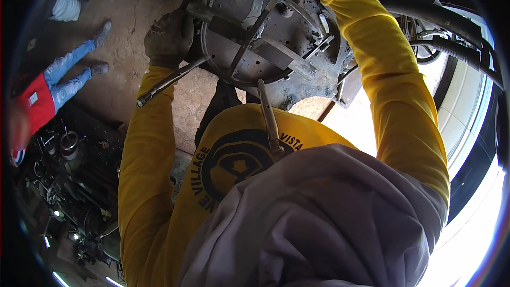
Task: The person uses a wrench and a metal rod to tighten and adjust metal components on a large industrial structure. The person uses their gloved hands to handle metal wires and rods, placing them onto the structure.
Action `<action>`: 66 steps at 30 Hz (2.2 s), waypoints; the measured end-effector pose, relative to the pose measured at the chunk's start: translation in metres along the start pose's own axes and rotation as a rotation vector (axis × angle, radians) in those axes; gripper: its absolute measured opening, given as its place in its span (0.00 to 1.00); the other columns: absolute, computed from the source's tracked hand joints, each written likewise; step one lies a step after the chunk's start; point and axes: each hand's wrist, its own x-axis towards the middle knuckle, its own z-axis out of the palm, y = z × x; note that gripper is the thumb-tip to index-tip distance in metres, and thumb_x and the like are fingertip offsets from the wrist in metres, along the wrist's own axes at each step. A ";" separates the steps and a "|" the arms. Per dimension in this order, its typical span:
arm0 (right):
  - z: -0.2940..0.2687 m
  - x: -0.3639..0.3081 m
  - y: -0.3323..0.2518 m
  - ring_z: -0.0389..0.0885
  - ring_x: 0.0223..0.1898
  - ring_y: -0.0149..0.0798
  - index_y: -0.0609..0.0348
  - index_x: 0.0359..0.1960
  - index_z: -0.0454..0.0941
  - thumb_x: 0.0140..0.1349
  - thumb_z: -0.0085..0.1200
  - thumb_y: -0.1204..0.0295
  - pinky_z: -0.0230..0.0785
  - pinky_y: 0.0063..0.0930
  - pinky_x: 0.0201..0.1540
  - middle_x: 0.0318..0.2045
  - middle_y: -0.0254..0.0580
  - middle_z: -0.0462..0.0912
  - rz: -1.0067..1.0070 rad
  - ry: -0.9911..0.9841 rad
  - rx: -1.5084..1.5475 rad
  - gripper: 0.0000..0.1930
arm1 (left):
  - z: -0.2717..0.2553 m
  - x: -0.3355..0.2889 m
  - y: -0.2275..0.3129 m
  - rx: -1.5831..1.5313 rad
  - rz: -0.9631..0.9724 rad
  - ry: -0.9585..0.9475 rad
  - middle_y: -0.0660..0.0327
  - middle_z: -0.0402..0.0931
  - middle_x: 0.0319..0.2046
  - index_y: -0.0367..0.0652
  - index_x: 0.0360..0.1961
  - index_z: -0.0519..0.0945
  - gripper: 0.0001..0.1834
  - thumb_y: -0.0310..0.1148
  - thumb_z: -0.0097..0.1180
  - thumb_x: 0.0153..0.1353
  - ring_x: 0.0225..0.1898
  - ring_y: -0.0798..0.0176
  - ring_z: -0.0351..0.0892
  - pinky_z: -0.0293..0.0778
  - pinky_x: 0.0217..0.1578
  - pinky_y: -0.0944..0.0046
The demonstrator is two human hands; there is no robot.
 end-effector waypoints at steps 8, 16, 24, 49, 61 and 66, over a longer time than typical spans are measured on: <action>-0.057 0.022 -0.030 0.80 0.25 0.44 0.48 0.20 0.80 0.53 0.58 0.63 0.70 0.39 0.28 0.20 0.37 0.80 -0.251 0.136 0.078 0.08 | 0.000 -0.007 -0.005 -0.045 -0.014 0.005 0.61 0.83 0.33 0.50 0.42 0.81 0.11 0.41 0.56 0.64 0.31 0.55 0.83 0.79 0.30 0.56; -0.073 -0.011 -0.029 0.79 0.24 0.44 0.49 0.18 0.79 0.46 0.59 0.61 0.69 0.42 0.29 0.19 0.38 0.80 -0.208 0.054 -0.070 0.08 | 0.001 -0.001 -0.003 -0.099 -0.032 0.028 0.58 0.82 0.29 0.51 0.36 0.80 0.12 0.45 0.50 0.65 0.30 0.50 0.82 0.77 0.29 0.51; -0.116 -0.096 -0.099 0.81 0.26 0.42 0.50 0.32 0.84 0.64 0.57 0.66 0.75 0.35 0.27 0.23 0.37 0.81 0.203 0.161 0.006 0.06 | 0.003 -0.011 -0.005 -0.071 -0.050 0.053 0.58 0.82 0.29 0.52 0.36 0.80 0.10 0.44 0.53 0.64 0.30 0.50 0.82 0.77 0.29 0.48; -0.112 -0.141 -0.109 0.79 0.18 0.41 0.49 0.22 0.84 0.65 0.57 0.60 0.68 0.38 0.18 0.20 0.39 0.82 0.594 0.084 0.222 0.14 | -0.001 -0.008 -0.003 -0.081 -0.024 0.076 0.58 0.82 0.28 0.50 0.37 0.81 0.09 0.41 0.57 0.61 0.28 0.51 0.83 0.77 0.28 0.50; -0.093 -0.064 -0.014 0.76 0.20 0.47 0.53 0.15 0.81 0.44 0.66 0.56 0.61 0.40 0.25 0.16 0.43 0.78 0.208 -0.002 0.140 0.15 | 0.000 -0.007 -0.004 -0.040 -0.074 -0.039 0.60 0.82 0.31 0.53 0.41 0.81 0.09 0.42 0.55 0.64 0.30 0.53 0.83 0.77 0.29 0.53; -0.087 -0.023 -0.002 0.77 0.21 0.44 0.55 0.12 0.79 0.49 0.62 0.59 0.63 0.40 0.26 0.14 0.43 0.77 0.017 0.212 0.289 0.16 | -0.002 -0.007 -0.003 -0.039 -0.026 0.012 0.60 0.82 0.31 0.51 0.41 0.81 0.10 0.41 0.55 0.64 0.31 0.53 0.83 0.78 0.29 0.53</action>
